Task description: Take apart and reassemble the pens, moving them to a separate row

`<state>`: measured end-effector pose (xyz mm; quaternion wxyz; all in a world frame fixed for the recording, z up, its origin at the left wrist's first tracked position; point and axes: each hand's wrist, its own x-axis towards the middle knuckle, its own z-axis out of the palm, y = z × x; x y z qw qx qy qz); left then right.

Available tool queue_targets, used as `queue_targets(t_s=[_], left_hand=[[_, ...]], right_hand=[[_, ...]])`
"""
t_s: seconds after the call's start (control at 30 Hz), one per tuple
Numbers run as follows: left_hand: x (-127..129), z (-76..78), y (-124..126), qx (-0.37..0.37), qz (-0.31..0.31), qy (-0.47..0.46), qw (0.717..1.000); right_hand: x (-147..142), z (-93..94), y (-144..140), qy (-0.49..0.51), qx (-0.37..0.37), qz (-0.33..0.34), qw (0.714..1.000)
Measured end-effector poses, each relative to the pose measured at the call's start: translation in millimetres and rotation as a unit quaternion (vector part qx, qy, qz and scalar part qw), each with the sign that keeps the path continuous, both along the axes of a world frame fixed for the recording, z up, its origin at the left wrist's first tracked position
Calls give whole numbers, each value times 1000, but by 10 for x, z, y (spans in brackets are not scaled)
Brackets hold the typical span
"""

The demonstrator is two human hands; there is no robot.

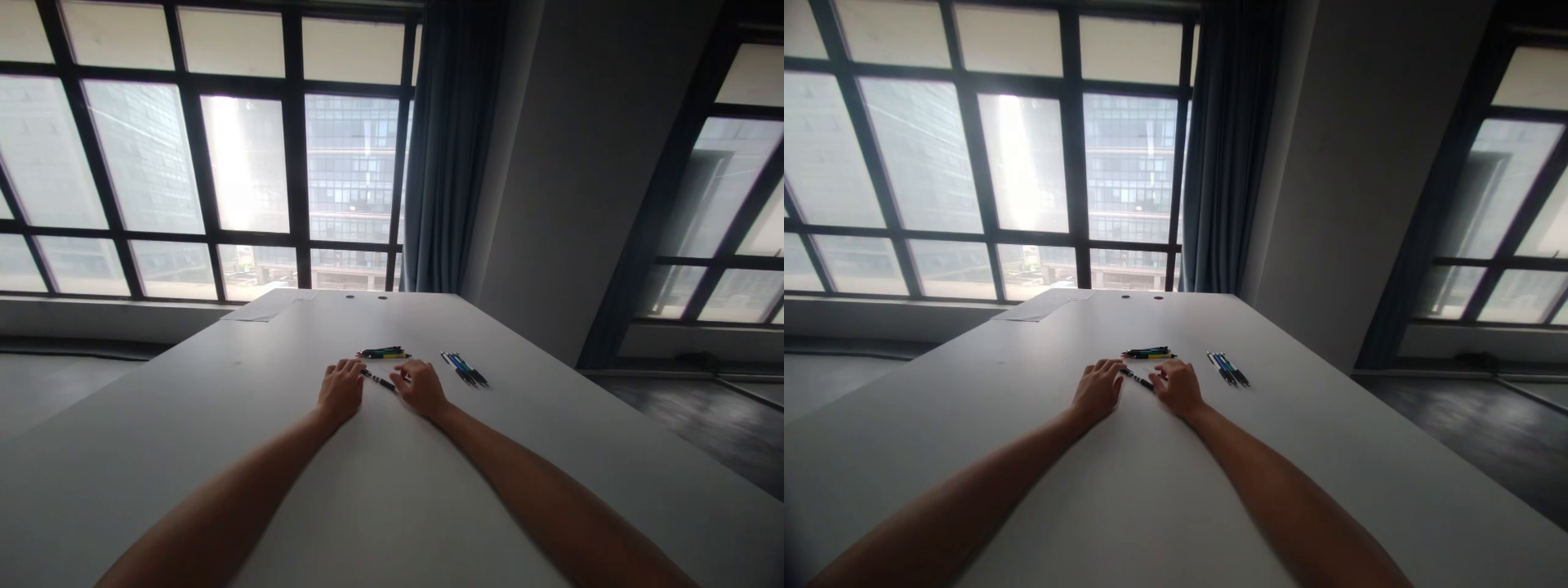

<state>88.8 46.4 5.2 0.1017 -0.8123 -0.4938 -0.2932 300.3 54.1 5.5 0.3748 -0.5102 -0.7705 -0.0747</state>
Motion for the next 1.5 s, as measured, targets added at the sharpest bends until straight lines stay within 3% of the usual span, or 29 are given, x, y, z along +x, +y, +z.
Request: queue_targets(t_s=[0.13,0.23,0.53,0.77,0.83,0.97,1.03,1.23,1.37,1.5], left_hand=[[-1,0,0,-11,-5,6,1000],[-1,-8,5,-18,-11,6,1000],[6,-18,13,-15,-33,4,999],[-7,-21,38,12,-135,37,990],[-9,-23,45,-4,-141,38,989],[-11,-4,45,-45,-127,44,990],[-9,14,43,-61,-123,48,989],[4,64,8,-80,-119,56,988],[15,78,-33,-117,-21,3,993],[20,95,-63,-140,2,-11,990]], right_hand=[[346,55,170,101,80,-110,986],[465,53,206,99,80,-134,983],[-42,-30,-80,-69,-43,-13,997],[-33,-55,-62,-63,-49,69,994],[-13,-61,-42,-53,-43,48,996],[39,-56,-6,-65,-28,-65,995],[64,-45,5,-82,-34,-88,992],[66,-39,15,-94,-42,-79,992],[45,-55,23,-70,-23,-77,994],[27,-31,2,-46,-10,-66,997]])
